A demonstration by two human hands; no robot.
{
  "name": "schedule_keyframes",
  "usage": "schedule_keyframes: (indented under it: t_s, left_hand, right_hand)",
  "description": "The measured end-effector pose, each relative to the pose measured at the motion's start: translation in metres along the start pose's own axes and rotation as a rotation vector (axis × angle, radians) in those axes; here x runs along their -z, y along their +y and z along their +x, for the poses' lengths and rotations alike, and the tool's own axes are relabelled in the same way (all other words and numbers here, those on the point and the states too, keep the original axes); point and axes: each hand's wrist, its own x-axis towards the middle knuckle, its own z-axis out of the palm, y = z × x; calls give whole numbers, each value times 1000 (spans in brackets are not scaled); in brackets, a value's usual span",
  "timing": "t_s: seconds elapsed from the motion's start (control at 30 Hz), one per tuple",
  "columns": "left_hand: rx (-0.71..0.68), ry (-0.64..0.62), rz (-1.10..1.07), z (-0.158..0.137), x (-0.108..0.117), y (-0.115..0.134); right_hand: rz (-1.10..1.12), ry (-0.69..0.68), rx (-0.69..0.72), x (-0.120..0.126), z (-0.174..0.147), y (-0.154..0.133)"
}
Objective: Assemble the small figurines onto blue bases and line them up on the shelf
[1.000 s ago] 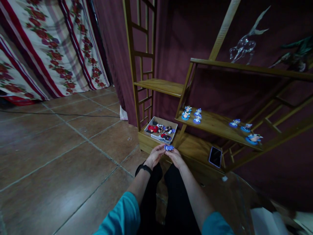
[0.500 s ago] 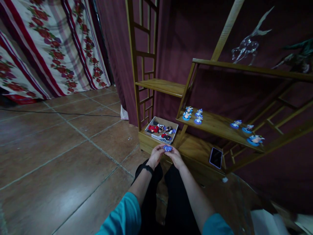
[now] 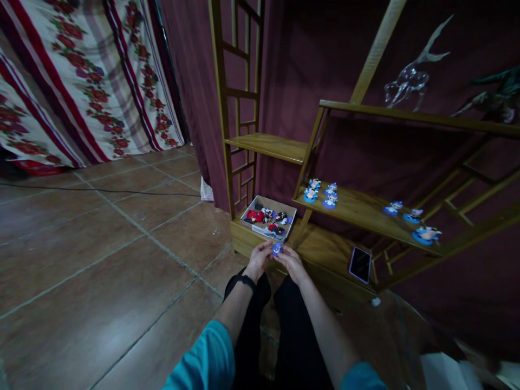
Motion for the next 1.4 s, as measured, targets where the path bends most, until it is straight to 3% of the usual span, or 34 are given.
schedule_keyframes:
  t_s: [0.37, 0.67, 0.9, 1.4]
  left_hand:
    - [-7, 55, -9, -1, -3, 0]
    - [95, -202, -16, -5, -4, 5]
    - [77, -163, -15, -4, -4, 3]
    - [76, -252, -6, -2, 2, 4]
  right_hand:
    - [13, 93, 19, 6, 5, 5]
    - [83, 174, 45, 9, 8, 6]
    - [106, 127, -3, 10, 8, 4]
    - [89, 141, -17, 9, 7, 2]
